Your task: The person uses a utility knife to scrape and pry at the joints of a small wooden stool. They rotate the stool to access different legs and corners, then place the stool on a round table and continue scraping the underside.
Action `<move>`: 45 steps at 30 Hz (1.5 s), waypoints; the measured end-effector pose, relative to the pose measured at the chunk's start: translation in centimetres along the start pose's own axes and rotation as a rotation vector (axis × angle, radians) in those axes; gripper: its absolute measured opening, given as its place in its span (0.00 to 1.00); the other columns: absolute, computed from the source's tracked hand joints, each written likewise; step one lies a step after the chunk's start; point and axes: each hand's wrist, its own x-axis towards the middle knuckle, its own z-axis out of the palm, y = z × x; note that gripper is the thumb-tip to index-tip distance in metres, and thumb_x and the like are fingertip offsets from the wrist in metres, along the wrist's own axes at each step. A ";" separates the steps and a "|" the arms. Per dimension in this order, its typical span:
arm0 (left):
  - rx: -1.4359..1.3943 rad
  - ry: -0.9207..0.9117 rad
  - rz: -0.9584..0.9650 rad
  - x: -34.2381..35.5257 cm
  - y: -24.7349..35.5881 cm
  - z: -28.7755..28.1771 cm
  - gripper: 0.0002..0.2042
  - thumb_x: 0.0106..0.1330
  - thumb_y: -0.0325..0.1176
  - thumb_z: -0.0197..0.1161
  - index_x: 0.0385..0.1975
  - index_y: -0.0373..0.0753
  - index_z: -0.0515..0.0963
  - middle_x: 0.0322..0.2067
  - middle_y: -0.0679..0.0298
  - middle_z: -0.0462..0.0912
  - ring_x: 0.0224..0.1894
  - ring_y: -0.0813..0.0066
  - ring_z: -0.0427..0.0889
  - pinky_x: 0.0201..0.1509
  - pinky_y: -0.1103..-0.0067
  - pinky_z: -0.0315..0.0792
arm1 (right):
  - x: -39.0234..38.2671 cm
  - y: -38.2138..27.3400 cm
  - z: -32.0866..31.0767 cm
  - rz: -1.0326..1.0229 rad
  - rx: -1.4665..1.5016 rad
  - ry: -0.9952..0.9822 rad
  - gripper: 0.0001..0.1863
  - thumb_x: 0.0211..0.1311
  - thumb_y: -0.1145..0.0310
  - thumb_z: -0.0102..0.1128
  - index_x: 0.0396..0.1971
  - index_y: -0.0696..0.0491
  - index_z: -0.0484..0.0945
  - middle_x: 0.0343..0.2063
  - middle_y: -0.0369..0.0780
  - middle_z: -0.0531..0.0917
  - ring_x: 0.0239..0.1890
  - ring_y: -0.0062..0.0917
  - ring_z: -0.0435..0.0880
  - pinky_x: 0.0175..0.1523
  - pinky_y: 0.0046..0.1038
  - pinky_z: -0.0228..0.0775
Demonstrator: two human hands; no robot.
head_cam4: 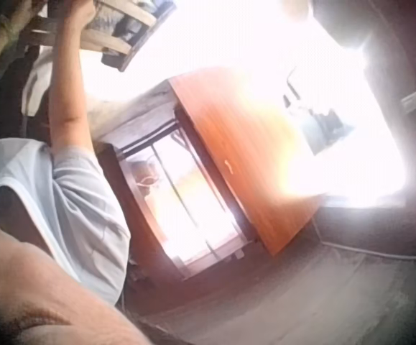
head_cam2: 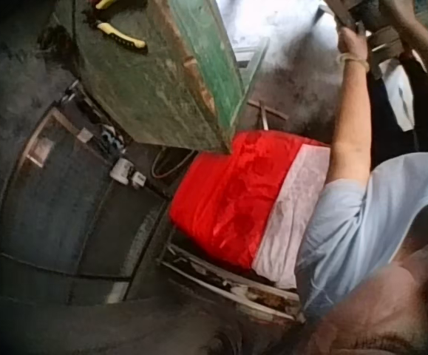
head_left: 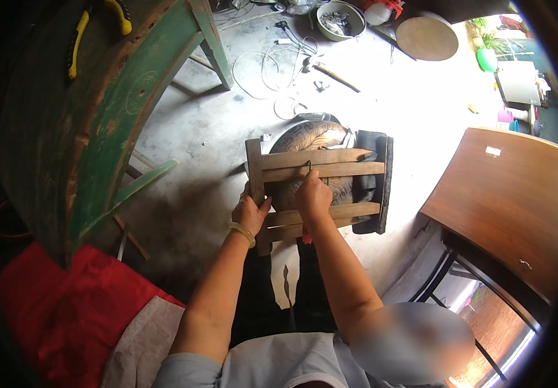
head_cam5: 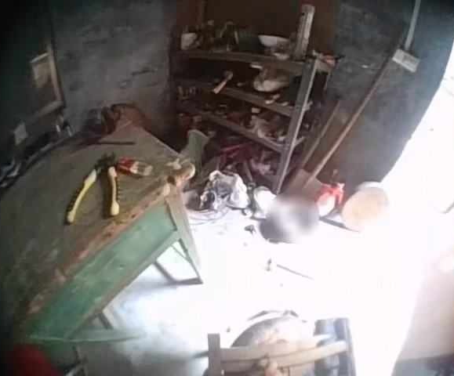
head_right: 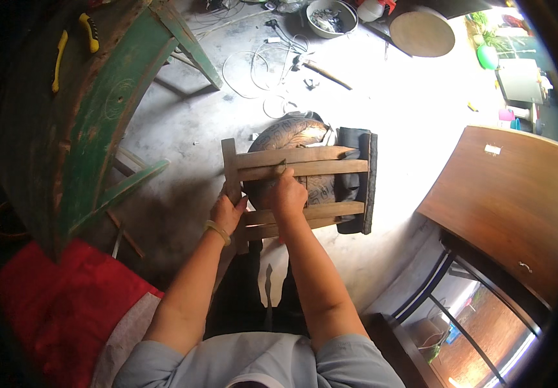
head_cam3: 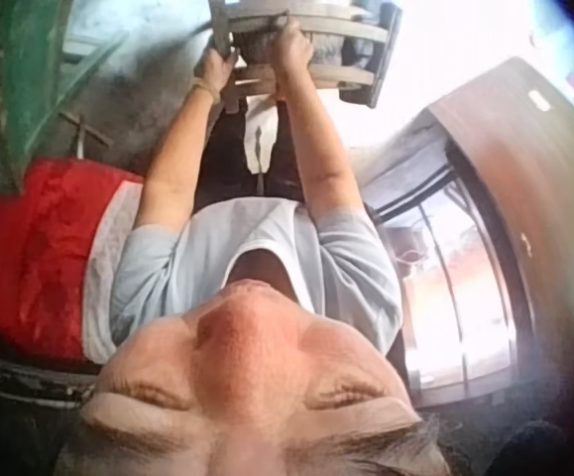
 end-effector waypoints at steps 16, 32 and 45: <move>-0.043 -0.023 -0.016 0.1 0.4 -0.5 0.36 0.56 0.47 0.63 0.62 0.40 0.57 0.48 0.47 0.74 0.49 0.48 0.76 0.49 0.63 0.71 | 0.4 -0.2 0.9 -0.029 0.017 0.008 0.13 0.52 0.67 0.56 0.31 0.58 0.66 0.18 0.51 0.81 0.26 0.47 0.82 0.31 0.43 0.74; -0.023 0.014 -0.012 -0.2 0.9 -0.4 0.36 0.55 0.52 0.61 0.60 0.40 0.59 0.48 0.49 0.75 0.47 0.49 0.77 0.49 0.62 0.71 | -0.2 -1.1 1.6 -0.018 0.002 0.023 0.15 0.52 0.64 0.57 0.31 0.58 0.66 0.19 0.51 0.81 0.23 0.47 0.82 0.30 0.43 0.74; 0.052 -0.015 -0.046 -0.1 1.5 -0.3 0.36 0.55 0.49 0.62 0.61 0.39 0.60 0.48 0.49 0.75 0.48 0.51 0.77 0.49 0.63 0.72 | 0.0 0.5 1.6 -0.056 -0.057 0.053 0.12 0.51 0.67 0.55 0.31 0.58 0.66 0.18 0.49 0.81 0.22 0.44 0.83 0.28 0.41 0.75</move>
